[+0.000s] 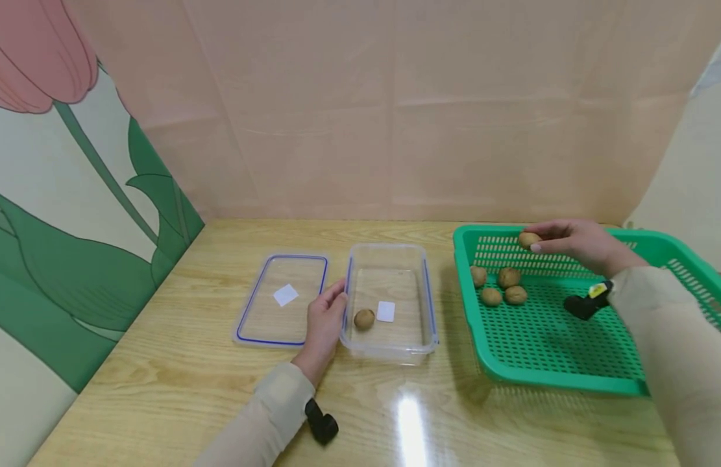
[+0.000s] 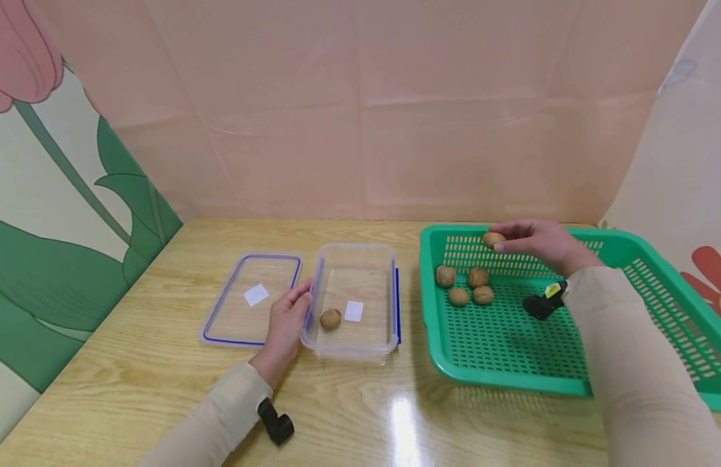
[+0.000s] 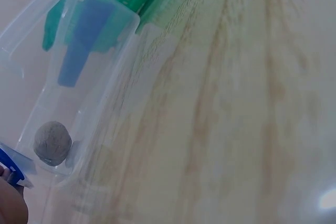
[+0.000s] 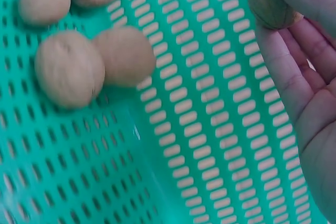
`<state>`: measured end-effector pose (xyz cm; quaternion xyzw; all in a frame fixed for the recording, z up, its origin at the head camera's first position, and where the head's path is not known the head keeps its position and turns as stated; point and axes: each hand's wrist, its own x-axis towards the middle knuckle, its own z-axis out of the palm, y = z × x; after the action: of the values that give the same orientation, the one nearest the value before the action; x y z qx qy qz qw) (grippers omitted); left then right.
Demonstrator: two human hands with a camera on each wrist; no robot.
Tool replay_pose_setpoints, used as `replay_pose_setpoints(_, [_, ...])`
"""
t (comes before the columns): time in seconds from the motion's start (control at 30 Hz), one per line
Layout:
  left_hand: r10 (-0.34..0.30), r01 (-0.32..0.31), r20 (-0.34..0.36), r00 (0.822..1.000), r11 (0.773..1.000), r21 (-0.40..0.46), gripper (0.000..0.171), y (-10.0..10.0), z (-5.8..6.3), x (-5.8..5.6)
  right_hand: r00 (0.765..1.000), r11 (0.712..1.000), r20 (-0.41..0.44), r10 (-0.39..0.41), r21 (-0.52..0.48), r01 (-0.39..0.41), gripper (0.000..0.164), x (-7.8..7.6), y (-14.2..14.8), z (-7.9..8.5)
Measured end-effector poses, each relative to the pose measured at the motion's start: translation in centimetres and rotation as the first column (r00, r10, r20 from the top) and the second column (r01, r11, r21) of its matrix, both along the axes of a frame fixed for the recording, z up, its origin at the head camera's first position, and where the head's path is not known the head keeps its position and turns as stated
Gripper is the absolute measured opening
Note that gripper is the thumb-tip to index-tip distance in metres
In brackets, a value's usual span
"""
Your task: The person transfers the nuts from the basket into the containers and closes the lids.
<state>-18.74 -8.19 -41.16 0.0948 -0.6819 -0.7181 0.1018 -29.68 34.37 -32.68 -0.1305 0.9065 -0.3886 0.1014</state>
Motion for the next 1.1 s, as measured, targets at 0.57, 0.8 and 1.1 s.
replay_pose_setpoints(0.57, [0.002,-0.002,0.001,1.0,1.0,0.007,0.033,0.1,0.0,0.1,1.0,0.974,0.002,-0.024,-0.224,0.024,0.045,0.0,-6.7,1.9])
replay_pose_setpoints(0.8, [-0.005,0.005,0.001,1.0,1.0,0.017,0.033,0.1,-0.2,0.0,0.999,0.978,0.01,-0.044,-0.204,0.046,0.057,0.4,-9.9,2.6])
replay_pose_setpoints(1.1, [-0.011,0.011,0.001,1.0,1.0,0.028,0.033,0.2,-0.4,-0.2,0.999,0.962,0.003,-0.038,-0.269,0.038,0.056,0.9,-13.1,3.5])
